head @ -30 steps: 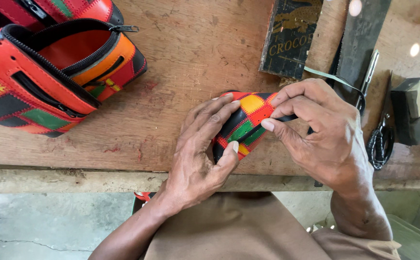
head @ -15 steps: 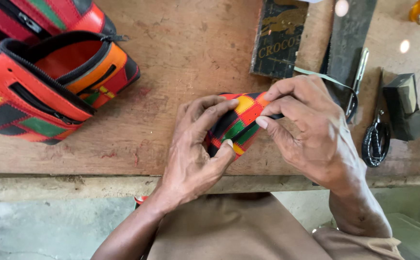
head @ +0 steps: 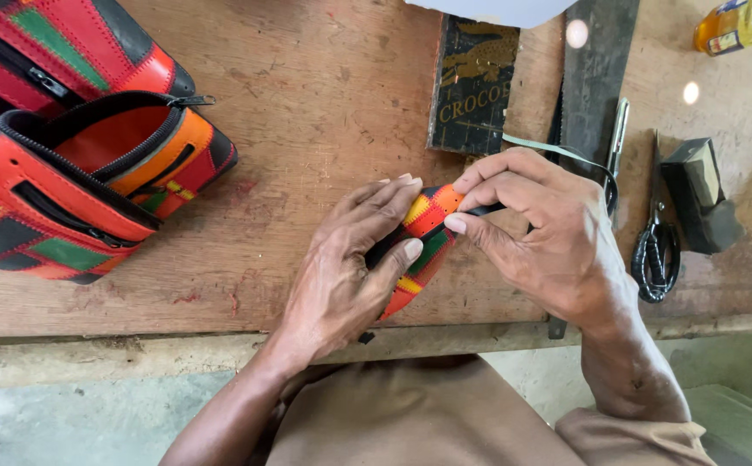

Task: The person handles a small colorful pouch, turning it over and opening the zipper to inspect the interior and seams. They repeatedly open and close the zipper and examine the edges and stitching while other similar pouches sit on the table.

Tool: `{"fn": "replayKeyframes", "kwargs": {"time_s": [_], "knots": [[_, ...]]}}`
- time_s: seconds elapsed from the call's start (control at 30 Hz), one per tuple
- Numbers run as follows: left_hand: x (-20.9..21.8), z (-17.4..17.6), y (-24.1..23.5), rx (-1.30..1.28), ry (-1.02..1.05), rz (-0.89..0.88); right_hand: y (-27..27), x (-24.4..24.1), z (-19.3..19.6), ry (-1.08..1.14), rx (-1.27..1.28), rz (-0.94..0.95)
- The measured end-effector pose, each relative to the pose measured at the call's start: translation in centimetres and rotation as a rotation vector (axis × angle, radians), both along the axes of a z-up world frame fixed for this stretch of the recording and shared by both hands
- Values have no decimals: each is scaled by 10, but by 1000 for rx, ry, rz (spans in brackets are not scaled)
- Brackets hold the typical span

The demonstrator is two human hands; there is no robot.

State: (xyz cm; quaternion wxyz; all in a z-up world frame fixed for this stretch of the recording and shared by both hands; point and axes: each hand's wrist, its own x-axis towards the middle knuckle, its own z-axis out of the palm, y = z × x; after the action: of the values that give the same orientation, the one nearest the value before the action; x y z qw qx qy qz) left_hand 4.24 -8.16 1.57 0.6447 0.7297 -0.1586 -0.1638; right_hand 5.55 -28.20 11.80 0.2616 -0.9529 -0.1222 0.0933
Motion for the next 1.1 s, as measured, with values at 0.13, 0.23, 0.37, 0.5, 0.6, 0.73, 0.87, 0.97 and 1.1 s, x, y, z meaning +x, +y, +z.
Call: {"fn": "replayKeyframes", "kwargs": {"time_s": [0.13,0.23,0.37,0.5,0.6,0.73,0.87,0.97,1.1], "knots": [[-1,0,-2,-1,32,27,1,1,-1,19,8,-34],[-2,0,-1,-15,33,36,1,1,-2,-5,15,-12],[-2,-1,-2,-19,22,49,1,0,-2,-18,-2,-15],[-3,-3,-3,-29,20,58,2,-1,-4,-41,-13,-15],[-3,-3,-3,-32,14,60,2,-1,-7,-61,-22,-4],[-1,0,-3,-36,0,62,0,-3,-10,-132,-111,32],[1,4,-4,9,19,54,3,-7,-13,-158,-78,46],[8,4,-8,3,-19,57,6,-9,-13,-172,-85,40],[14,4,-16,-10,-86,59,0,-4,-12,-138,-33,30]]}}
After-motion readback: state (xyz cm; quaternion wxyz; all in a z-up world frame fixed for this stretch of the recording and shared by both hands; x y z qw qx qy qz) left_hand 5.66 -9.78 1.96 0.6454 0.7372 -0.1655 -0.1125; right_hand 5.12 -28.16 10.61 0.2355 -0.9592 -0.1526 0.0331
